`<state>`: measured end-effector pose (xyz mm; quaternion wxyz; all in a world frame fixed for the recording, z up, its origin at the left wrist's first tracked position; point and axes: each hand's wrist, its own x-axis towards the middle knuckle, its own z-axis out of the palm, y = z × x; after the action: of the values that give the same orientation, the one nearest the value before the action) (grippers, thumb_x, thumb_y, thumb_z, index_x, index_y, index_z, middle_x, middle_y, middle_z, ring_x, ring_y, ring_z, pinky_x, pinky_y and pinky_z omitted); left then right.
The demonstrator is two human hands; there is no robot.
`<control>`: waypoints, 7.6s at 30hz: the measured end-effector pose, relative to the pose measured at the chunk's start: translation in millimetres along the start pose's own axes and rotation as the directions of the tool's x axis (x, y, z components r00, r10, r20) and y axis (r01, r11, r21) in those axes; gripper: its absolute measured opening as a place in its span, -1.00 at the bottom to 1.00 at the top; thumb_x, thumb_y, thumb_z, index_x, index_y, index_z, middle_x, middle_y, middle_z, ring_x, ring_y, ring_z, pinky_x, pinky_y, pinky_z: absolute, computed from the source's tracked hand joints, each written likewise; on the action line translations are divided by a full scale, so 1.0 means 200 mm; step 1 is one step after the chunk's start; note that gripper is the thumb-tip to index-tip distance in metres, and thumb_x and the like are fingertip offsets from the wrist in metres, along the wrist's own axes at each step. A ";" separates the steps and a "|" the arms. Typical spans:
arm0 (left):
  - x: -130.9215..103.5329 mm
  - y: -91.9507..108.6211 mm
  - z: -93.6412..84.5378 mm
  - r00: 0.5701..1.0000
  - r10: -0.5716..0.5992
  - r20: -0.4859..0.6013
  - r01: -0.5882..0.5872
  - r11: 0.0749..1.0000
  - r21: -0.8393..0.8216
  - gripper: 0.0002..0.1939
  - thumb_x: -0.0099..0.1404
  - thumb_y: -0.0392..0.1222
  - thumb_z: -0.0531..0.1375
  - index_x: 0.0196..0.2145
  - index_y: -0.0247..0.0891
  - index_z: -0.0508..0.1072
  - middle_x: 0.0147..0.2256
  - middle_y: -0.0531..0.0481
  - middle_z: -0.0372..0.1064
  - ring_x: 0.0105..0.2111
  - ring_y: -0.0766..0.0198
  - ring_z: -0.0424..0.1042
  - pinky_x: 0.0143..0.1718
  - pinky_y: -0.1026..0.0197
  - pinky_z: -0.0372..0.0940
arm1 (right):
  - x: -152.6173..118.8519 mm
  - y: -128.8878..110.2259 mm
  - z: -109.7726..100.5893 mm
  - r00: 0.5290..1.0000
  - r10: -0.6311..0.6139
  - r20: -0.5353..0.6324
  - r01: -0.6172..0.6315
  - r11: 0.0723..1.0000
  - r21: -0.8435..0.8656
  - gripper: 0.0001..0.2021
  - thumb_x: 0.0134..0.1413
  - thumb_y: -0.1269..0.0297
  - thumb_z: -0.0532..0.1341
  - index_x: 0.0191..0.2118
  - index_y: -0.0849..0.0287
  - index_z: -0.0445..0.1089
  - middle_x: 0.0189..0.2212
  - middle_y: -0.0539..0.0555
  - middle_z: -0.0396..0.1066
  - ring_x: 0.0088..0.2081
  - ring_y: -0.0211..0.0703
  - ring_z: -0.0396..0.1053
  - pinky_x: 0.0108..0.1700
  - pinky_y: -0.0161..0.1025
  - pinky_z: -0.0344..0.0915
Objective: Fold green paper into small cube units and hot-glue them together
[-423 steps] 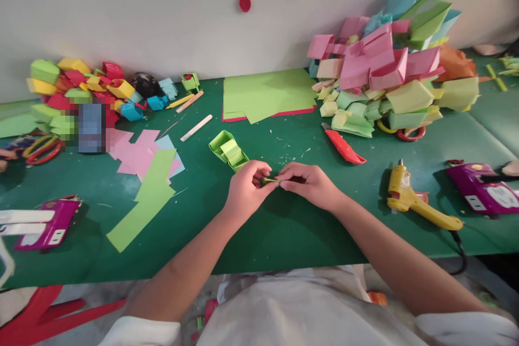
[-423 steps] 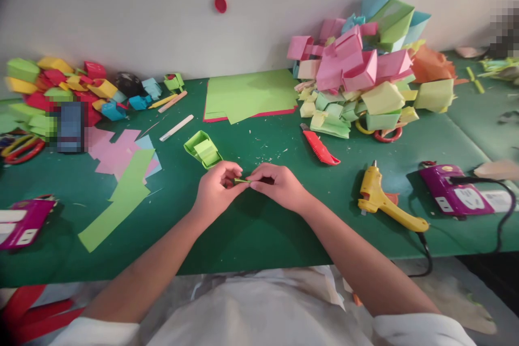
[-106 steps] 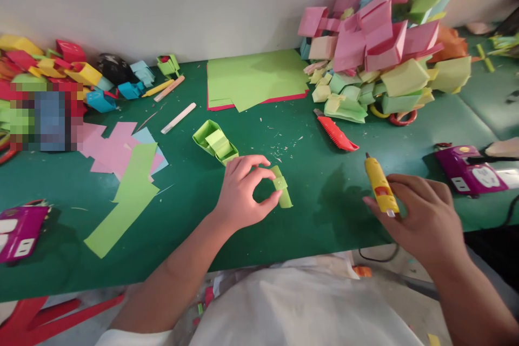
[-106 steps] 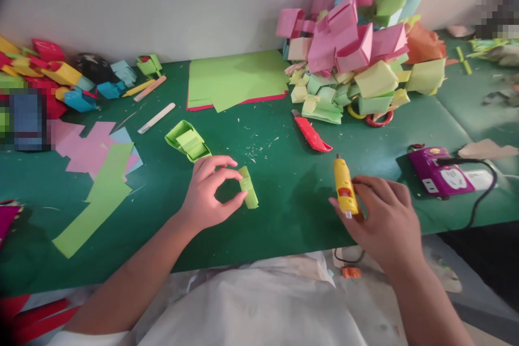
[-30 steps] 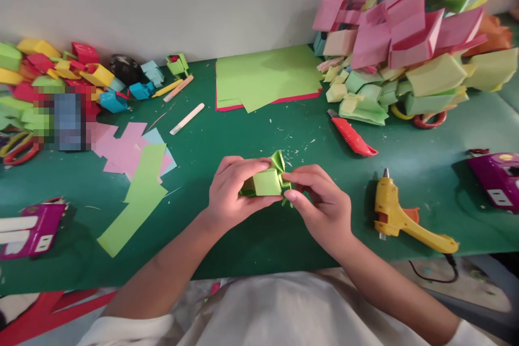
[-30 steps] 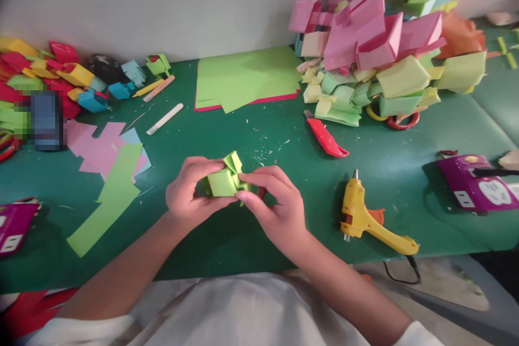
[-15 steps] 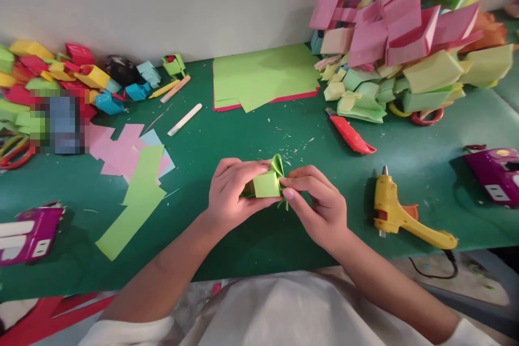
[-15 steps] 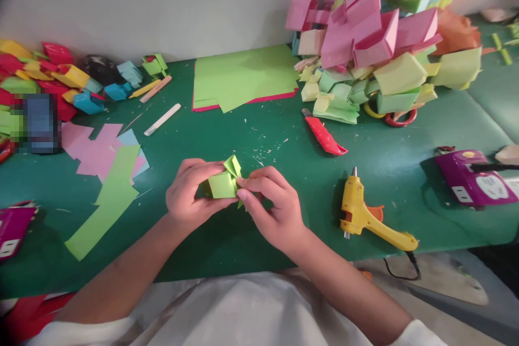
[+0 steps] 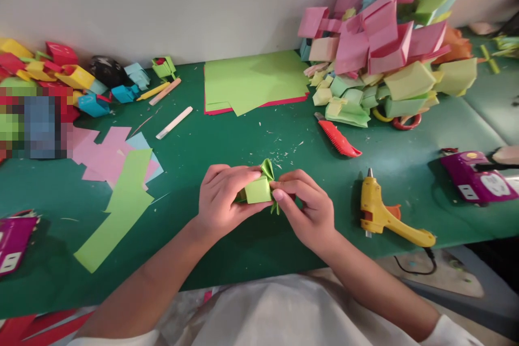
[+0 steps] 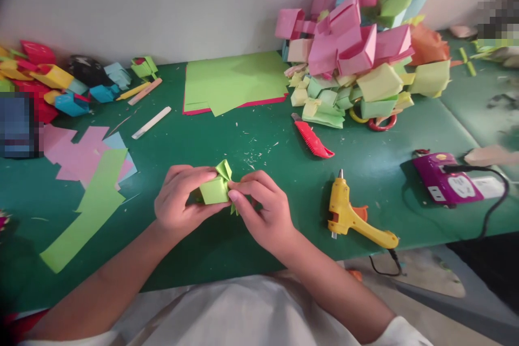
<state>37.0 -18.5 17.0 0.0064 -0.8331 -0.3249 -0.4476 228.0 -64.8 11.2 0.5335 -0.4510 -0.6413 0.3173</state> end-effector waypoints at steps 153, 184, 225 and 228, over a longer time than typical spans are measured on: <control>-0.06 0.02 -0.05 0.940 -0.069 0.334 0.193 0.915 -0.355 -0.16 0.20 -0.23 0.31 0.34 -0.09 0.01 0.19 -0.24 0.28 0.20 -0.12 0.33 0.23 -0.24 0.27 | -0.03 0.04 0.01 0.980 -0.187 0.068 0.199 0.939 -0.280 -0.35 -0.06 0.46 0.22 0.21 -0.03 0.26 0.02 0.15 0.36 0.01 0.14 0.33 0.06 0.15 0.30; -0.01 0.00 -0.11 0.743 -0.211 0.635 0.341 0.936 -0.089 -0.27 0.20 -0.19 0.34 0.24 -0.12 0.11 0.19 -0.19 0.32 0.21 -0.13 0.28 0.20 -0.17 0.21 | -0.03 0.06 0.00 0.966 0.004 0.257 0.077 0.950 -0.304 -0.27 0.08 0.42 0.26 0.35 -0.03 0.07 0.16 0.19 0.35 0.16 0.19 0.29 0.19 0.25 0.26; -0.08 -0.81 -0.31 0.681 -0.732 -0.001 0.519 0.482 0.706 -0.71 0.44 -0.11 0.07 -0.01 -0.20 0.49 0.11 -0.24 0.38 0.15 -0.23 0.23 0.10 -0.21 0.15 | 0.14 0.06 0.09 0.911 -0.087 0.402 0.203 0.945 -0.255 -0.30 -0.02 0.47 0.20 0.29 0.01 0.14 0.08 0.16 0.48 0.06 0.13 0.46 0.10 0.13 0.38; -0.06 -0.80 -0.29 0.670 -0.741 0.040 0.490 0.481 0.727 -0.71 0.45 -0.22 0.01 0.00 -0.25 0.44 0.02 -0.26 0.41 0.10 -0.16 0.28 0.09 -0.12 0.17 | 0.16 0.10 0.14 0.934 -0.098 0.344 0.166 0.971 -0.174 -0.26 0.00 0.44 0.21 0.33 0.02 0.08 0.06 0.17 0.47 0.05 0.12 0.46 0.09 0.10 0.40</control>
<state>-98.9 84.4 -1.9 0.0795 -0.6600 -0.7380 -0.1163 205.1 -26.6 0.1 0.3896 -0.3979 -0.7799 0.2858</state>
